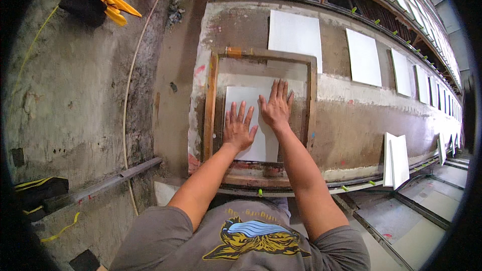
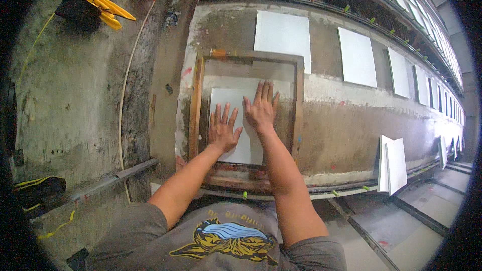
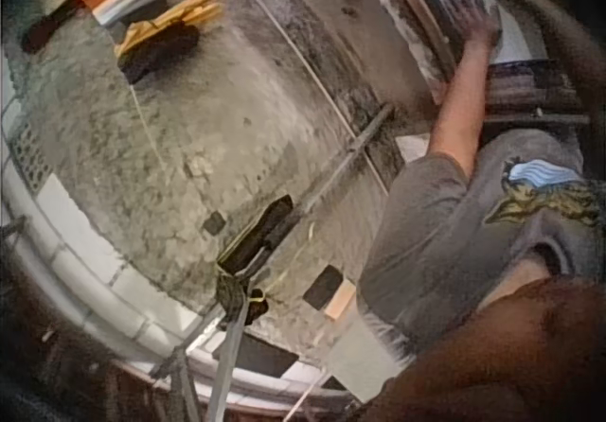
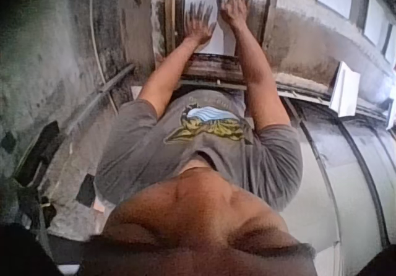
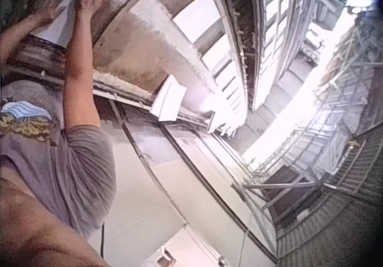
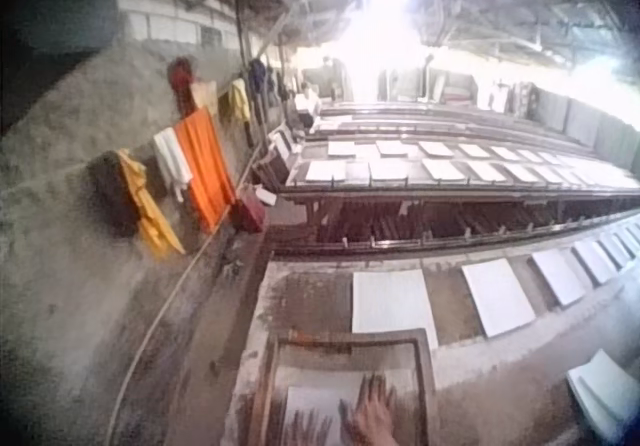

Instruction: The person repeatedly places white square tiles into a wooden frame on a concrete floor, presses them down, and then removes them. The person stacks the tiles in a pile and continues the cycle of picking up tiles, placing them in the frame, and removing them.

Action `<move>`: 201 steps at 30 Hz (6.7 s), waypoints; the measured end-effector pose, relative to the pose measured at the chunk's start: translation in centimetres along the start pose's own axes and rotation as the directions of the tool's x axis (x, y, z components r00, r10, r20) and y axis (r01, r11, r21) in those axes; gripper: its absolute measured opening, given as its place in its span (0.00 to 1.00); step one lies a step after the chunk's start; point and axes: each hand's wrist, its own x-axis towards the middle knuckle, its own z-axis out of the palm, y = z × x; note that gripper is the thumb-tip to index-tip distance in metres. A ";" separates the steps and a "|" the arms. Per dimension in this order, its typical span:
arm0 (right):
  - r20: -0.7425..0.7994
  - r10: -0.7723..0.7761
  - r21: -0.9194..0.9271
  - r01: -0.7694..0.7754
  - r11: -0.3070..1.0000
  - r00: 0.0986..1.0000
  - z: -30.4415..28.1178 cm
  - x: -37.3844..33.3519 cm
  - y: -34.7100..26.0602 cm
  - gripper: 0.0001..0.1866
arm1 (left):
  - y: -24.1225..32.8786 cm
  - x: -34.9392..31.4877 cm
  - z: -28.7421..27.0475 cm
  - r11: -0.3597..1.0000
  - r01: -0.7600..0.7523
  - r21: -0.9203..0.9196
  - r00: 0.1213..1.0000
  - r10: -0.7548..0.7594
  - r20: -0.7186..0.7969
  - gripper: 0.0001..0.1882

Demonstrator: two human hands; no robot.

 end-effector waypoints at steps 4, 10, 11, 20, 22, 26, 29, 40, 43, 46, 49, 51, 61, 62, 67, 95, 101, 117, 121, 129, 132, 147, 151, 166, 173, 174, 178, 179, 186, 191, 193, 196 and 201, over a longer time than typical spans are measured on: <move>-0.053 -0.034 -0.054 0.031 0.998 0.998 0.5 -1.6 0.0 0.42 | 0.2 0.6 -0.4 0.998 0.028 0.055 0.999 -0.030 0.031 0.40; -0.046 -0.028 -0.112 0.023 0.993 0.999 0.8 -8.8 0.4 0.41 | 0.5 0.5 -1.0 1.000 0.008 0.016 1.000 -0.008 -0.007 0.39; -0.033 -0.016 -0.107 0.012 0.994 0.999 0.7 -10.0 0.3 0.41 | 0.4 0.3 -0.8 1.000 0.003 0.010 1.000 -0.003 -0.022 0.39; -0.009 0.008 -0.080 -0.009 0.997 1.000 0.6 -12.3 0.3 0.43 | 0.3 0.9 -0.2 1.000 -0.010 -0.023 0.999 0.009 -0.047 0.40; -0.032 -0.016 -0.105 0.013 0.994 0.999 0.8 -12.2 0.5 0.41 | 0.2 -0.2 0.0 0.998 -0.034 -0.043 0.999 0.033 -0.036 0.40; -0.053 -0.032 -0.212 0.020 0.977 0.998 -0.2 -9.6 0.8 0.36 | 0.1 0.2 0.1 0.997 -0.016 -0.075 1.000 0.016 0.000 0.42; -0.050 -0.038 -0.165 0.029 0.986 0.998 -1.1 -4.6 0.5 0.35 | 0.2 0.5 -0.1 0.998 0.007 -0.069 0.998 -0.003 0.064 0.42; -0.064 -0.242 -0.049 0.239 0.970 0.968 0.8 -0.7 -4.4 0.32 | 0.6 0.5 -2.4 1.000 0.022 -0.008 0.978 -0.019 0.209 0.44; -0.054 -0.315 -0.060 0.311 0.948 0.948 2.8 -0.3 -8.3 0.29 | 0.6 0.5 -2.5 0.998 -0.020 0.052 0.974 0.007 0.229 0.44; -0.051 -0.329 -0.063 0.325 0.943 0.943 3.2 0.4 -9.0 0.26 | 1.2 2.4 -5.7 0.993 -0.024 0.113 0.986 0.004 0.168 0.45; -0.092 -0.281 0.139 0.292 0.946 0.955 2.2 2.2 -6.5 0.25 | 0.4 -0.1 -0.6 1.000 -0.006 0.011 0.989 0.004 0.148 0.45; -0.089 -0.100 0.294 0.122 0.948 0.991 -0.7 3.7 -4.9 0.24 | 0.0 0.1 0.3 0.999 0.000 -0.045 0.999 -0.002 -0.045 0.46; -0.286 0.170 0.613 0.043 0.789 0.943 2.0 5.7 0.4 0.26 | 0.2 0.1 -0.4 0.998 0.009 -0.066 0.999 -0.006 0.047 0.45; -0.273 0.178 0.612 0.027 0.791 0.945 1.5 5.5 0.0 0.25 | 0.3 -0.2 -0.4 0.998 0.015 -0.061 0.999 -0.012 0.047 0.45; -0.396 0.059 0.530 0.176 0.829 0.916 3.5 -1.2 0.5 0.23 | 0.3 0.6 -0.7 0.998 0.029 -0.064 0.996 -0.024 0.084 0.44; -0.309 0.307 0.068 -0.302 0.951 0.900 -9.8 -17.7 9.2 0.26 | -6.6 -4.8 -4.9 0.931 0.063 -0.359 0.950 -0.166 -0.264 0.41; 0.031 0.412 0.165 -0.411 0.897 0.911 -9.2 -20.6 9.6 0.32 | -5.5 -9.3 -6.1 0.794 0.399 -0.458 0.883 -0.467 -0.041 0.44; -0.193 0.359 0.098 -0.347 0.933 0.913 -9.0 -21.2 8.3 0.30 | -7.3 -8.9 -5.9 0.770 0.439 -0.463 0.862 -0.506 -0.025 0.36; -0.219 0.355 0.129 -0.334 0.934 0.909 -10.5 -20.7 7.6 0.30 | -8.4 -8.4 -5.5 0.820 0.362 -0.443 0.861 -0.476 -0.179 0.35; -0.323 0.314 0.110 -0.294 0.950 0.893 -16.4 -18.8 10.3 0.29 | -2.5 -5.0 -10.5 0.792 0.300 -0.532 0.874 -0.452 -0.179 0.33; -0.397 0.301 0.105 -0.283 0.953 0.867 -17.9 -18.4 14.2 0.28 | 1.1 -3.2 -10.6 0.829 0.244 -0.503 0.888 -0.400 -0.229 0.32; -0.268 0.397 0.126 -0.377 0.918 0.878 -21.9 -20.2 34.5 0.28 | 19.8 1.1 -1.0 0.802 0.238 -0.548 0.917 -0.371 -0.145 0.34; -0.229 0.395 0.159 -0.366 0.917 0.890 -22.0 -20.4 37.1 0.28 | 21.0 0.9 2.3 0.810 0.257 -0.527 0.909 -0.387 -0.153 0.34; -0.214 0.339 0.120 -0.319 0.940 0.916 -19.4 -22.1 41.9 0.30 | 24.2 -1.7 4.6 0.766 0.287 -0.575 0.885 -0.443 -0.148 0.36; -0.223 0.331 0.122 -0.310 0.943 0.917 -19.5 -22.1 42.2 0.30 | 24.5 -2.2 4.8 0.754 0.337 -0.564 0.878 -0.468 -0.102 0.35; -0.198 0.347 0.132 -0.326 0.936 0.917 -19.7 -22.1 42.1 0.30 | 24.4 -2.2 4.9 0.746 0.338 -0.573 0.880 -0.467 -0.089 0.35; -0.199 0.344 0.120 -0.326 0.938 0.918 -20.2 -22.0 42.0 0.30 | 24.7 -2.0 5.6 0.792 0.293 -0.536 0.872 -0.451 -0.190 0.34; -0.186 0.357 0.133 -0.337 0.932 0.915 -20.5 -22.1 41.9 0.30 | 24.8 -1.9 5.6 0.797 0.297 -0.525 0.878 -0.445 -0.177 0.34; -0.193 0.344 0.133 -0.323 0.937 0.919 -20.3 -22.1 42.8 0.30 | 25.0 -1.9 6.7 0.814 0.283 -0.507 0.874 -0.436 -0.212 0.35; -0.209 0.333 0.137 -0.309 0.941 0.920 -19.4 -22.0 43.5 0.31 | 25.4 -1.7 6.4 0.792 0.304 -0.530 0.873 -0.454 -0.177 0.34; -0.203 0.339 0.138 -0.315 0.939 0.919 -19.6 -22.0 43.3 0.31 | 25.4 -1.7 6.3 0.814 0.297 -0.499 0.875 -0.441 -0.200 0.34; -0.198 0.351 0.132 -0.330 0.935 0.915 -19.8 -22.1 42.8 0.32 | 25.4 -1.8 6.4 0.814 0.310 -0.491 0.874 -0.448 -0.190 0.33; -0.194 0.345 0.096 -0.332 0.938 0.918 -20.3 -22.2 42.0 0.31 | 24.9 -2.0 7.2 0.805 0.285 -0.520 0.874 -0.441 -0.204 0.32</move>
